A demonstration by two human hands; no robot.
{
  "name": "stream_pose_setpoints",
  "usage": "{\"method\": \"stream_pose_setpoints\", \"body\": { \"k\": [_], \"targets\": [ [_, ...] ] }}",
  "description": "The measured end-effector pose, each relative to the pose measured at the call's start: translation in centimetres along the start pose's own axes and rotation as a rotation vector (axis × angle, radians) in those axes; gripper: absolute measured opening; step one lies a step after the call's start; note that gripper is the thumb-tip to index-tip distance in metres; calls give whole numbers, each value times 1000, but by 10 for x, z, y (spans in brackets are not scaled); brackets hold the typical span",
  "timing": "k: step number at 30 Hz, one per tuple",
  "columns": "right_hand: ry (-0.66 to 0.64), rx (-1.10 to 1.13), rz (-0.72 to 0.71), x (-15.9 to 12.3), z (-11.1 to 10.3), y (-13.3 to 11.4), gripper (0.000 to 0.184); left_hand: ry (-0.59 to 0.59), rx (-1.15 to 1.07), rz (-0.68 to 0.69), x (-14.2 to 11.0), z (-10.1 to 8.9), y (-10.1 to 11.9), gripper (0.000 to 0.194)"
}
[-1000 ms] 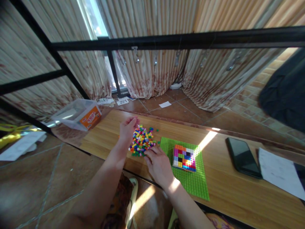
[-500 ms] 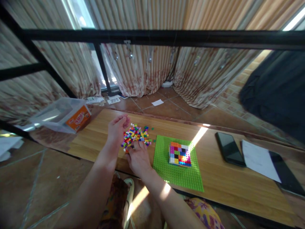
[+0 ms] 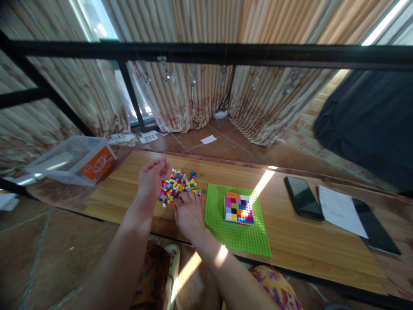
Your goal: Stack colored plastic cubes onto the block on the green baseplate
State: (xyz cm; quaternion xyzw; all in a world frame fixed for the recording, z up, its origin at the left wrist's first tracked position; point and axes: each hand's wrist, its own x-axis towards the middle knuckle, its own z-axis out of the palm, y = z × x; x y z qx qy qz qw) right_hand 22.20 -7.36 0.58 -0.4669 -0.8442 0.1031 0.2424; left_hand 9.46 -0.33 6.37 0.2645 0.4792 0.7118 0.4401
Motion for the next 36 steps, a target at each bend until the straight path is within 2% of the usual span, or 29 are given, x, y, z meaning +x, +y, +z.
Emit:
{"method": "stream_pose_setpoints", "body": {
  "k": [9,13,15,19,21,24,27,31,36],
  "targets": [
    [29,-22,80,1,-18,14,16,19,2,21,7,-15,10,20],
    [36,-84,145,0,-26,27,16,-75,257,3,14,-28,10,19],
    [28,-113,183,0,-28,31,17,-218,476,22,15,-34,9,16],
    [26,-148,229,-1,-31,35,18,-707,893,-32,9,-43,11,11],
    [38,-142,231,-1,-30,34,19,-848,1104,-25,2,-44,13,13],
    [47,-97,216,-1,-27,33,19,-838,1413,81,-9,-45,14,19],
    [54,-42,206,-1,-25,32,18,-780,1590,171,-18,-46,10,25],
    [99,22,205,0,-27,36,17,-734,1639,247,-27,-45,2,22],
    [180,148,263,2,-36,40,21,-750,1585,319,-29,-44,0,10]
  ]
}}
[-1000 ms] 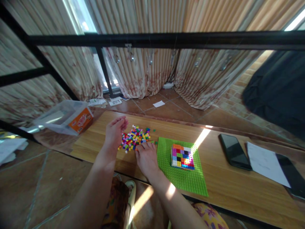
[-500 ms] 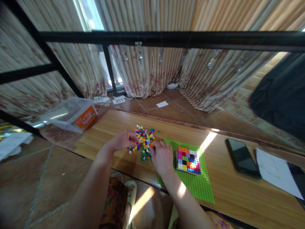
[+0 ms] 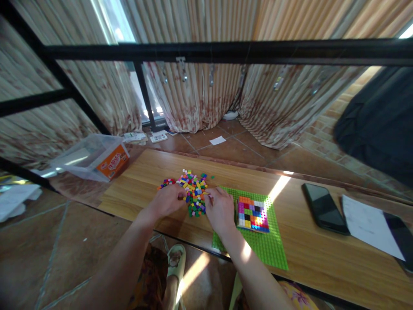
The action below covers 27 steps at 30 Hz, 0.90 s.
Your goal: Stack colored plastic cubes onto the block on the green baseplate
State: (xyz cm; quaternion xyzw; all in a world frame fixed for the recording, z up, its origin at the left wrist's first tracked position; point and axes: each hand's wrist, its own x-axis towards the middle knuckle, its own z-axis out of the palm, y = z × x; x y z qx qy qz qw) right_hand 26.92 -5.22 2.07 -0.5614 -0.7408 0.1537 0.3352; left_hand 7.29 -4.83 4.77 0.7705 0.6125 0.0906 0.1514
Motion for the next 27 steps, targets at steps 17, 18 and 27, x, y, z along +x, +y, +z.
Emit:
{"method": "stream_pose_setpoints", "body": {
  "k": [17,18,27],
  "targets": [
    [-52,931,319,9,-11,-9,21,43,-1080,124,17,11,35,14],
    [-57,931,306,9,-13,-9,21,22,-1144,90,17,11,36,15],
    [-114,1023,264,5,-18,-12,24,-40,-1396,-105,13,2,45,31]
  ]
}}
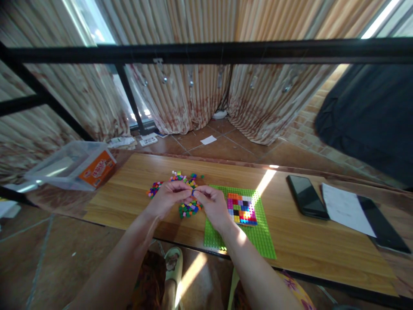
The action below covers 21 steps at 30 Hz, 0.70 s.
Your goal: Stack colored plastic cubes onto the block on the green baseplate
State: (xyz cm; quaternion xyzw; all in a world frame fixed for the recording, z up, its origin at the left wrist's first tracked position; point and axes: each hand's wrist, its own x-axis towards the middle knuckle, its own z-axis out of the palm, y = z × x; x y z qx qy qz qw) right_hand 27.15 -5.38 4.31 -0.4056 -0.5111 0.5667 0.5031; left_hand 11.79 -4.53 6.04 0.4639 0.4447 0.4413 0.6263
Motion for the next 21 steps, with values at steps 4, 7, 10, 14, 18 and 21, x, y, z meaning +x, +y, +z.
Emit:
{"method": "stream_pose_setpoints", "body": {
  "k": [4,7,10,14,18,21],
  "targets": [
    [42,97,51,-1,-3,-3,27,-34,88,20,1,-8,2,28],
    [92,141,65,2,-11,-10,27,-60,348,65,2,-21,1,18],
    [171,152,7,6,-29,-20,23,-25,748,113,4,-31,0,9],
    [286,107,-106,11,-59,-26,24,-35,1162,115,4,-35,-1,16],
    [398,-16,-123,13,-84,-21,24,-48,1250,121,5,-32,-1,23],
    [441,-66,-99,12,-99,-16,27,-42,1284,115,6,-32,1,24]
  ]
}}
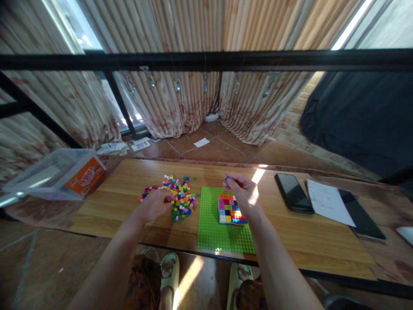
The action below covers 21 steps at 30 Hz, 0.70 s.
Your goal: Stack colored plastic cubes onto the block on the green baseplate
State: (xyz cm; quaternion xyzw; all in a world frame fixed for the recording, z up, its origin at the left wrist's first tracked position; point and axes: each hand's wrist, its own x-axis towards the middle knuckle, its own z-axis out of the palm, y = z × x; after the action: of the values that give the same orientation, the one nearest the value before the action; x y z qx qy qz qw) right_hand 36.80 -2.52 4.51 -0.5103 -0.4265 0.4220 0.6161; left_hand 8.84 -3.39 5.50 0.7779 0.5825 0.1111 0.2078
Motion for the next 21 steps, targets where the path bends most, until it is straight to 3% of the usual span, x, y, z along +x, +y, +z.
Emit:
{"method": "stream_pose_setpoints", "body": {
  "k": [4,11,16,21],
  "targets": [
    [6,-90,11,4,-22,-2,28,-4,34,0,2,-3,-3,20],
    [-99,-567,-94,1,-59,-2,23,-7,40,0,12,-8,-11,15],
    [-99,-488,-110,-11,-47,10,21,-24,34,-23,19,-7,-5,18],
    [-82,-429,-65,-17,-31,18,22,-130,-44,-8,22,-7,-3,13]
  ]
}}
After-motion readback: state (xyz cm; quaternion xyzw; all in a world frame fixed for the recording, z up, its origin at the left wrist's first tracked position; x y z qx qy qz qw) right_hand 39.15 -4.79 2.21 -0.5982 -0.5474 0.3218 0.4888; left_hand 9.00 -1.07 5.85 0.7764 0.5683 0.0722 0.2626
